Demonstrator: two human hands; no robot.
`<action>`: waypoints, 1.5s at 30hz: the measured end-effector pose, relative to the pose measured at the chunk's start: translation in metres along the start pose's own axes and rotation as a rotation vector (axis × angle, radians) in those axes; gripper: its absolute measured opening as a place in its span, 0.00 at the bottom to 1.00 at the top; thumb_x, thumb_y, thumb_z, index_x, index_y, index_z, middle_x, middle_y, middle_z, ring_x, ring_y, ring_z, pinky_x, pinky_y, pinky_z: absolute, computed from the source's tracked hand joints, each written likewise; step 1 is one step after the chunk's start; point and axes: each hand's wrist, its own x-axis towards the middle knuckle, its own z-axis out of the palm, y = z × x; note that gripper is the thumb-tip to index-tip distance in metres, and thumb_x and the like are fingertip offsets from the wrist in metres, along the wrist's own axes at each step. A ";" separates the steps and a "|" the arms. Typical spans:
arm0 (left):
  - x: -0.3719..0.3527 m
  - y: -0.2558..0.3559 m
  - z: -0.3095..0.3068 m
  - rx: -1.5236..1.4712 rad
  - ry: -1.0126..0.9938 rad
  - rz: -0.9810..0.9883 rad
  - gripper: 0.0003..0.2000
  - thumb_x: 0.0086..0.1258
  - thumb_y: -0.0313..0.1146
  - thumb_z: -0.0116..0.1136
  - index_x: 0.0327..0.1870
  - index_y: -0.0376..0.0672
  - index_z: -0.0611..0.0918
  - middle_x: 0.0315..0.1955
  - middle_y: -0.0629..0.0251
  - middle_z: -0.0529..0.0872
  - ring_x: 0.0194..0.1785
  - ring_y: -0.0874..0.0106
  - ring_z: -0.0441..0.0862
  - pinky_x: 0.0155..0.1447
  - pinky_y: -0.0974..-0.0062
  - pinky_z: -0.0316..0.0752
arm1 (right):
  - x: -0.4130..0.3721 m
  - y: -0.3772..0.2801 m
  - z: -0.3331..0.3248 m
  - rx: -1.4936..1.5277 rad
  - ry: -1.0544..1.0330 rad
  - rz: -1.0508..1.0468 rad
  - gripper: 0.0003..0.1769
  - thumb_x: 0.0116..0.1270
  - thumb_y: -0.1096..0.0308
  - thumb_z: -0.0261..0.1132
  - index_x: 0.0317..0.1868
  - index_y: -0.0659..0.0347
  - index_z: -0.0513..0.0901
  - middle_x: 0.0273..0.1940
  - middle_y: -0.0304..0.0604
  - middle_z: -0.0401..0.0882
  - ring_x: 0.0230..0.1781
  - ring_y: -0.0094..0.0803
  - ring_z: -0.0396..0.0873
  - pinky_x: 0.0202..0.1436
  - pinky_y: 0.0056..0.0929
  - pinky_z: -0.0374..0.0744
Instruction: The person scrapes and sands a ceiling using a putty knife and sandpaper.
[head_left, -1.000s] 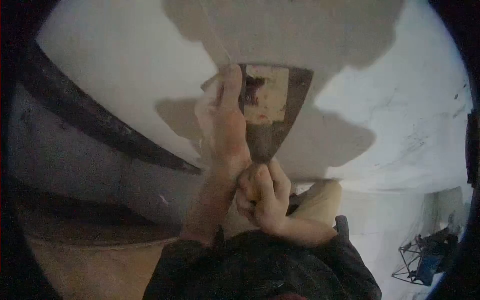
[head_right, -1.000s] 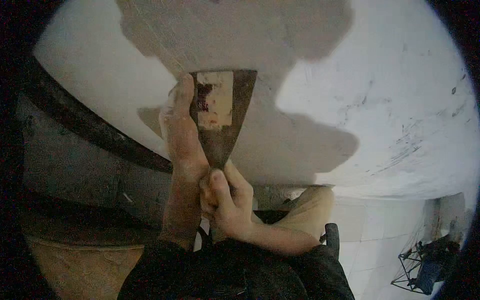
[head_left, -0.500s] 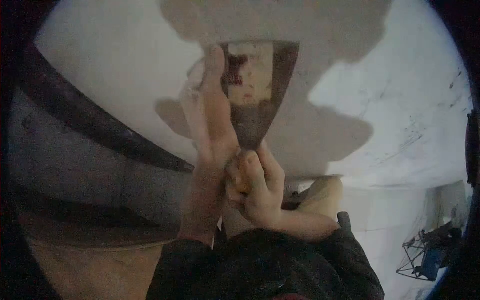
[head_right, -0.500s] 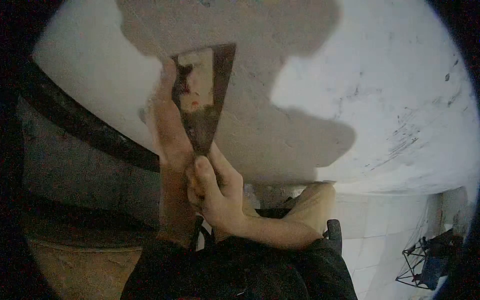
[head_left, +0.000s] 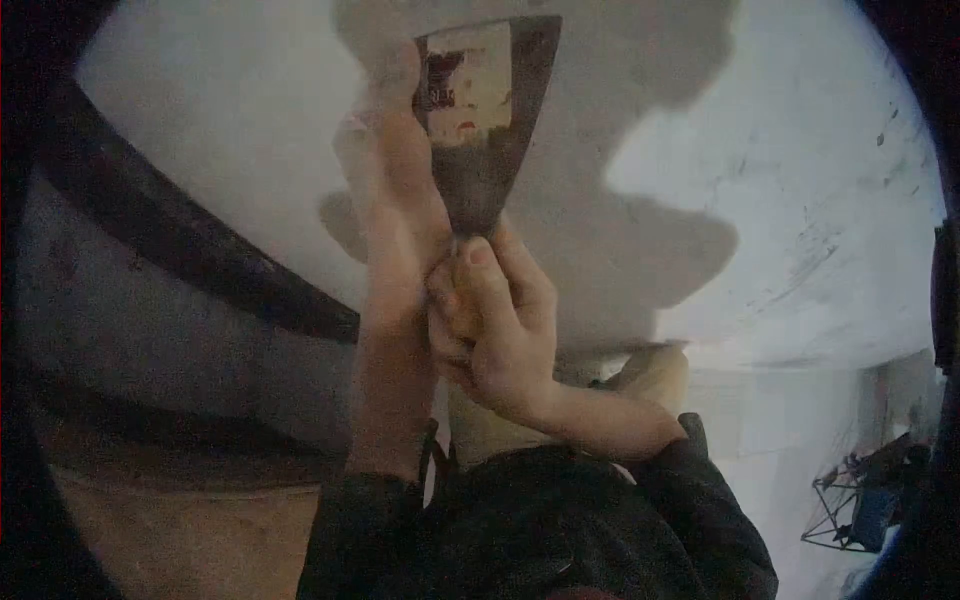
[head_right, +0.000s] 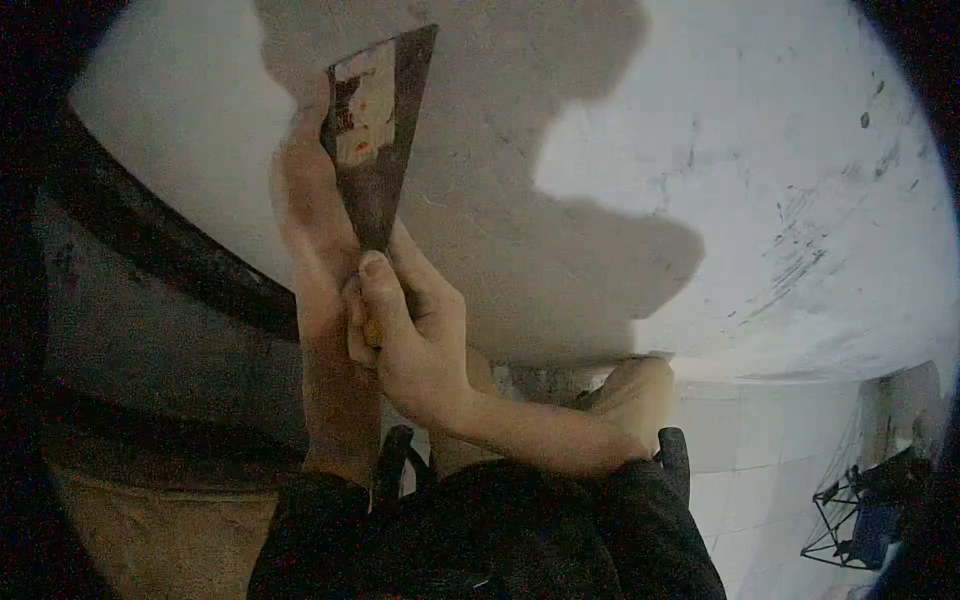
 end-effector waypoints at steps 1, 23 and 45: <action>-0.001 -0.002 0.000 0.006 0.008 0.002 0.19 0.72 0.44 0.50 0.44 0.33 0.79 0.32 0.64 0.81 0.36 0.76 0.77 0.41 0.77 0.72 | -0.003 0.002 -0.001 0.060 0.038 0.046 0.18 0.75 0.62 0.46 0.61 0.59 0.64 0.24 0.36 0.67 0.11 0.18 0.62 0.08 0.18 0.58; 0.039 -0.001 0.031 -0.030 0.034 0.003 0.21 0.69 0.48 0.55 0.38 0.33 0.82 0.33 0.64 0.82 0.37 0.76 0.78 0.42 0.76 0.74 | 0.018 -0.009 -0.019 0.092 -0.005 0.017 0.18 0.75 0.60 0.48 0.60 0.58 0.66 0.24 0.35 0.69 0.12 0.17 0.64 0.10 0.17 0.60; 0.044 0.006 0.028 0.087 -0.045 0.051 0.21 0.69 0.48 0.53 0.38 0.33 0.81 0.33 0.65 0.81 0.37 0.77 0.77 0.40 0.77 0.73 | 0.019 -0.016 0.011 0.157 0.063 -0.086 0.16 0.75 0.60 0.49 0.56 0.60 0.69 0.25 0.35 0.68 0.11 0.17 0.62 0.09 0.16 0.59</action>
